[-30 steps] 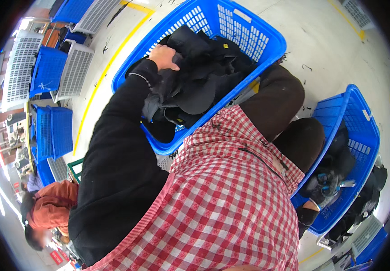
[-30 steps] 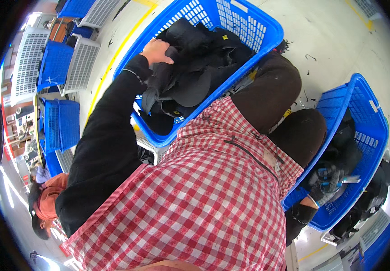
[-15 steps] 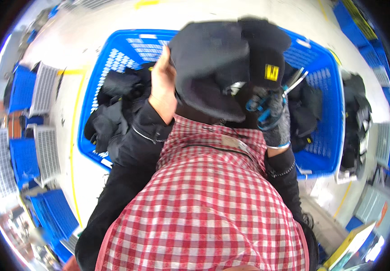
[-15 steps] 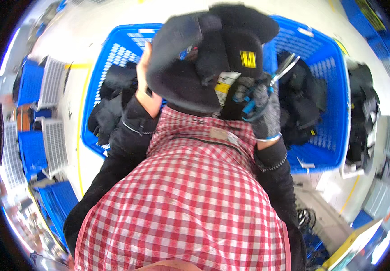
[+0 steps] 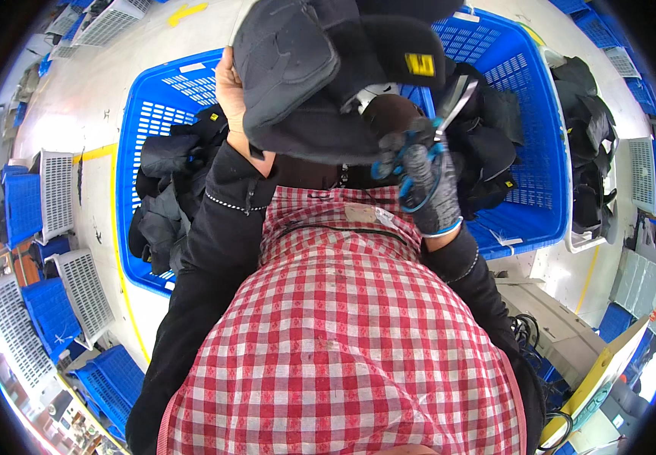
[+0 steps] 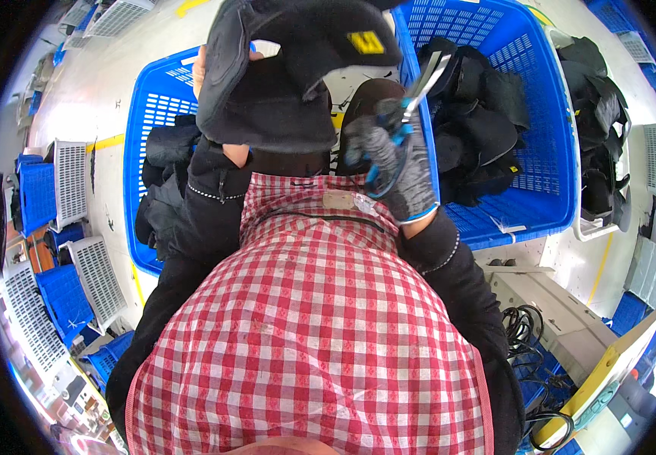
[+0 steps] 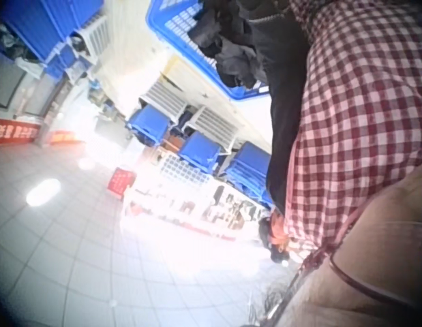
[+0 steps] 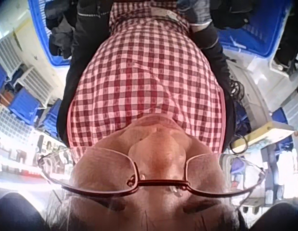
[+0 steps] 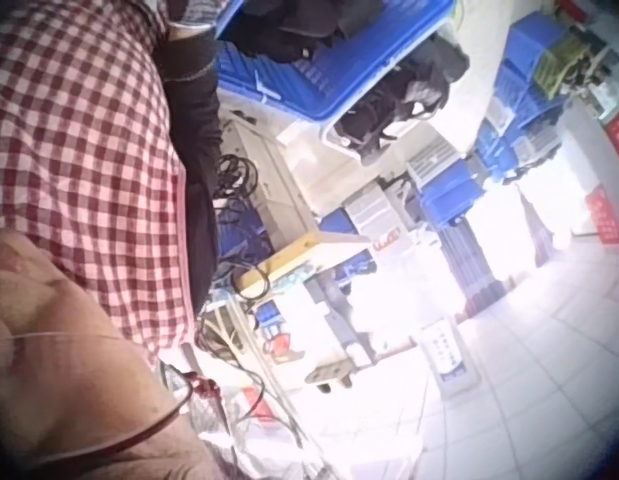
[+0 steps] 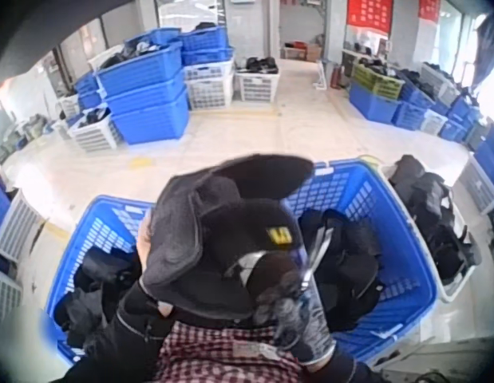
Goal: The person uses scissors to trim the edges of black fabric pieces. They hold each piece with one hand and cut along the edges with the other, then place the trimmed pieces into a blue basket. The process is repeated for multiple fabric pieces.
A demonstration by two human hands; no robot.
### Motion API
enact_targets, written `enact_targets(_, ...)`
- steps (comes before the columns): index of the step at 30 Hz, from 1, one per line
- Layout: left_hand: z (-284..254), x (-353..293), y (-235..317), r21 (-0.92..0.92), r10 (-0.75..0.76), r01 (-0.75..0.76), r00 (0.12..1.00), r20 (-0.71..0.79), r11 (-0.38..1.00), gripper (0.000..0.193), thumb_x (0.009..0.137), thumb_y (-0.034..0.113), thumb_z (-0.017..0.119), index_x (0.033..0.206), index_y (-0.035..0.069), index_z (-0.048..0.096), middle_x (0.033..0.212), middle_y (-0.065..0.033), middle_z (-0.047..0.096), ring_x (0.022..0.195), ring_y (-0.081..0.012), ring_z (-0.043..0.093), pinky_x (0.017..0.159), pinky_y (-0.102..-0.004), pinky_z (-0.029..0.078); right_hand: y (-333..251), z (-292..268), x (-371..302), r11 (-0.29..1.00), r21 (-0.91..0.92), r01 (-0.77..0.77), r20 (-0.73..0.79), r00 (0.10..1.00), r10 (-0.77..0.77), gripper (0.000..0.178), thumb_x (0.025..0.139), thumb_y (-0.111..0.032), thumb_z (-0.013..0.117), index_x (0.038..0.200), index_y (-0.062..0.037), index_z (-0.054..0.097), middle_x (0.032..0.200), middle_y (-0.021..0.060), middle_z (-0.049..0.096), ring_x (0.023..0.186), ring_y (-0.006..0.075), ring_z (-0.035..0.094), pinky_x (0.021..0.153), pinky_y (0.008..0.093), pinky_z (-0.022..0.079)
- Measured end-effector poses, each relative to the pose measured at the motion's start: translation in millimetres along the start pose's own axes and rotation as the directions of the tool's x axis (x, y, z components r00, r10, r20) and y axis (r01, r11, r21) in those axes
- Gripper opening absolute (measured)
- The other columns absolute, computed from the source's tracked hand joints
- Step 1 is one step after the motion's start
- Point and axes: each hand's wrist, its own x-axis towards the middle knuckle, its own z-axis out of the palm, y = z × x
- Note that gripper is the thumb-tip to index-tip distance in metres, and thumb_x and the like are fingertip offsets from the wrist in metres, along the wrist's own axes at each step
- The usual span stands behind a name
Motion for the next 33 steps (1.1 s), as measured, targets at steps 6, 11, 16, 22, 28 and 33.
enact_targets(6,-70.2,13.3,-21.1,-0.071,-0.143,0.136,0.984,-0.110,0.988,0.033,0.098,0.031,0.063,0.113,0.003,0.069,0.108,-0.0115,0.072,0.098,-0.0267,0.070,0.091,-0.0385,0.056,20.3,16.0,9.6,0.996,-0.061,-0.065,-0.112,0.992,0.057,0.052,0.094,-0.018,0.078,0.137,-0.0069,0.050,0.113,0.0096,0.066,0.098,0.0202,0.068,0.086,0.0324,0.057)
enact_targets(11,-10.9,2.4,-5.1,0.977,0.567,-0.150,0.823,0.038,0.153,0.017,0.092,-0.001,0.061,0.108,-0.001,0.067,0.099,-0.0087,0.069,0.102,-0.0194,0.065,0.089,-0.0313,0.052,13.4,-7.9,15.4,0.790,-0.606,0.089,-0.192,0.948,-0.254,0.057,0.089,-0.012,0.080,0.137,-0.0039,0.050,0.116,0.0094,0.065,0.101,0.0179,0.066,0.087,0.0318,0.055)
enact_targets(16,96.5,-50.0,-2.0,0.830,0.004,-0.551,0.833,0.553,-0.091,0.019,0.097,0.002,0.064,0.114,0.003,0.072,0.112,-0.0082,0.073,0.109,-0.0196,0.069,0.097,-0.0303,0.054,33.3,-13.7,23.5,0.516,-0.846,0.131,-0.093,0.918,-0.386,0.061,0.084,-0.006,0.082,0.136,-0.0038,0.050,0.122,0.0111,0.063,0.111,0.0210,0.063,0.092,0.0342,0.053)
enact_targets(22,93.9,-43.6,-43.9,0.148,-0.323,-0.573,0.635,0.702,-0.806,0.033,0.078,0.013,0.075,0.110,0.005,0.073,0.117,-0.0062,0.070,0.132,-0.0242,0.057,0.116,-0.0493,0.039,45.8,-5.8,21.2,0.726,-0.675,0.132,-0.102,0.958,-0.269,0.071,0.085,-0.007,0.082,0.144,-0.0022,0.042,0.134,0.0142,0.056,0.125,0.0255,0.056,0.104,0.0360,0.047)
enact_targets(28,65.8,-52.5,-26.3,0.170,-0.223,-0.385,0.782,0.583,-0.907,0.016,0.080,0.015,0.070,0.096,0.018,0.069,0.100,0.0026,0.065,0.126,-0.0184,0.058,0.113,-0.0578,0.032,39.1,0.9,13.9,0.670,-0.729,0.139,-0.081,0.955,-0.287,0.059,0.085,-0.007,0.082,0.135,-0.0018,0.051,0.119,0.0086,0.062,0.108,0.0193,0.061,0.094,0.0329,0.052)
enact_targets(33,55.9,-65.0,-25.4,0.094,-0.330,-0.480,0.719,0.612,-0.872,0.006,0.081,0.015,0.072,0.086,0.014,0.073,0.126,0.0023,0.067,0.147,-0.0174,0.043,0.117,-0.0644,0.024,37.7,-5.8,30.4,0.718,-0.671,0.184,0.012,0.971,-0.238,0.050,0.089,-0.004,0.079,0.133,-0.0018,0.056,0.117,0.0035,0.065,0.104,0.0139,0.062,0.090,0.0277,0.053)
